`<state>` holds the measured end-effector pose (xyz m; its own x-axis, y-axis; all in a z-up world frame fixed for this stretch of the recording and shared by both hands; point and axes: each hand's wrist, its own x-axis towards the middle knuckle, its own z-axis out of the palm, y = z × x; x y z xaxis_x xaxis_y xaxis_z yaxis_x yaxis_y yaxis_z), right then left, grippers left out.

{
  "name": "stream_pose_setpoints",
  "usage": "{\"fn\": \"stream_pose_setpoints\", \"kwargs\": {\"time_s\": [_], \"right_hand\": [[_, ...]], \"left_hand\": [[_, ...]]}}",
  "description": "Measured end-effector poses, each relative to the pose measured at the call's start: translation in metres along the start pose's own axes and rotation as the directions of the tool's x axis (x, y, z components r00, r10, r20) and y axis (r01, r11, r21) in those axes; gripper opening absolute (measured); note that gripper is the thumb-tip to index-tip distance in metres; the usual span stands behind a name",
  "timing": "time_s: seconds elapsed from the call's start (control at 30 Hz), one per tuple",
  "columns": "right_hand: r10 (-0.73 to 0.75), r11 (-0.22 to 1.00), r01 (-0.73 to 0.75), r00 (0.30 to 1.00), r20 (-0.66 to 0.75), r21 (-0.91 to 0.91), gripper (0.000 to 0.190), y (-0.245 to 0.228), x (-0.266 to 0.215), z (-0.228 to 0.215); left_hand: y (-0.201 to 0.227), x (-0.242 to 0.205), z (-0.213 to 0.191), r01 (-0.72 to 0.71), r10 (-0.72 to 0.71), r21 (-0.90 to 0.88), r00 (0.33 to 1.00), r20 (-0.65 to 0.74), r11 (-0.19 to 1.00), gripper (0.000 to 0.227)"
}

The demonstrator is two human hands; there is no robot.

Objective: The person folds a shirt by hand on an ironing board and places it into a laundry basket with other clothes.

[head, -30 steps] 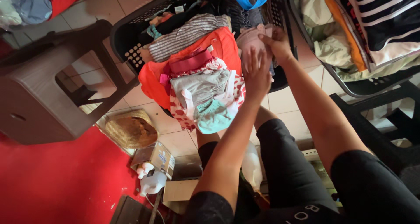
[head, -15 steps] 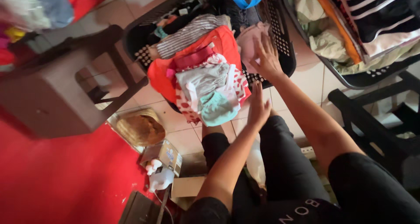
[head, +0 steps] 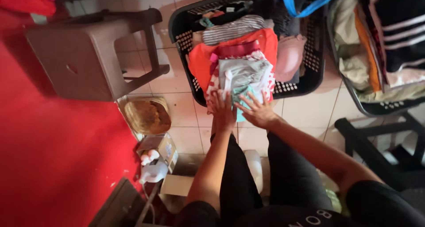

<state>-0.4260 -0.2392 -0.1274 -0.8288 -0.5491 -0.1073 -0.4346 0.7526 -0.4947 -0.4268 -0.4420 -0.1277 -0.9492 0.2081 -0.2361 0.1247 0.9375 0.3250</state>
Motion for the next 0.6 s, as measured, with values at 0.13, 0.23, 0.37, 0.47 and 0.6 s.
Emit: {"fn": "stream_pose_setpoints", "kwargs": {"time_s": [0.13, 0.23, 0.37, 0.47, 0.6], "right_hand": [[0.067, 0.989, -0.063, 0.997, 0.028, -0.137, 0.061, -0.001, 0.049, 0.025], [0.158, 0.986, -0.152, 0.983, 0.092, -0.07, 0.062, -0.013, 0.039, 0.032], [0.287, 0.929, -0.193, 0.915, -0.283, 0.315, 0.078, 0.058, -0.021, 0.028], [0.565, 0.823, -0.531, 0.719, -0.406, 0.204, 0.077, 0.143, -0.062, 0.019], [0.837, 0.531, -0.787, 0.427, -0.342, 0.315, 0.077, 0.222, -0.067, 0.006]], "left_hand": [[-0.029, 0.028, 0.019, -0.062, 0.059, -0.037, 0.995, -0.079, 0.997, 0.068], [-0.031, 0.028, 0.012, -0.017, 0.016, -0.027, 0.999, -0.037, 0.999, 0.067], [-0.044, 0.014, -0.012, -0.149, 0.133, -0.202, 0.987, -0.088, 0.968, 0.075], [-0.069, 0.022, 0.016, 0.125, -0.187, -0.307, 0.966, -0.181, 0.944, 0.078], [-0.146, 0.063, 0.063, 0.37, -0.804, -0.921, 0.581, 0.125, 0.124, 0.084]]}}
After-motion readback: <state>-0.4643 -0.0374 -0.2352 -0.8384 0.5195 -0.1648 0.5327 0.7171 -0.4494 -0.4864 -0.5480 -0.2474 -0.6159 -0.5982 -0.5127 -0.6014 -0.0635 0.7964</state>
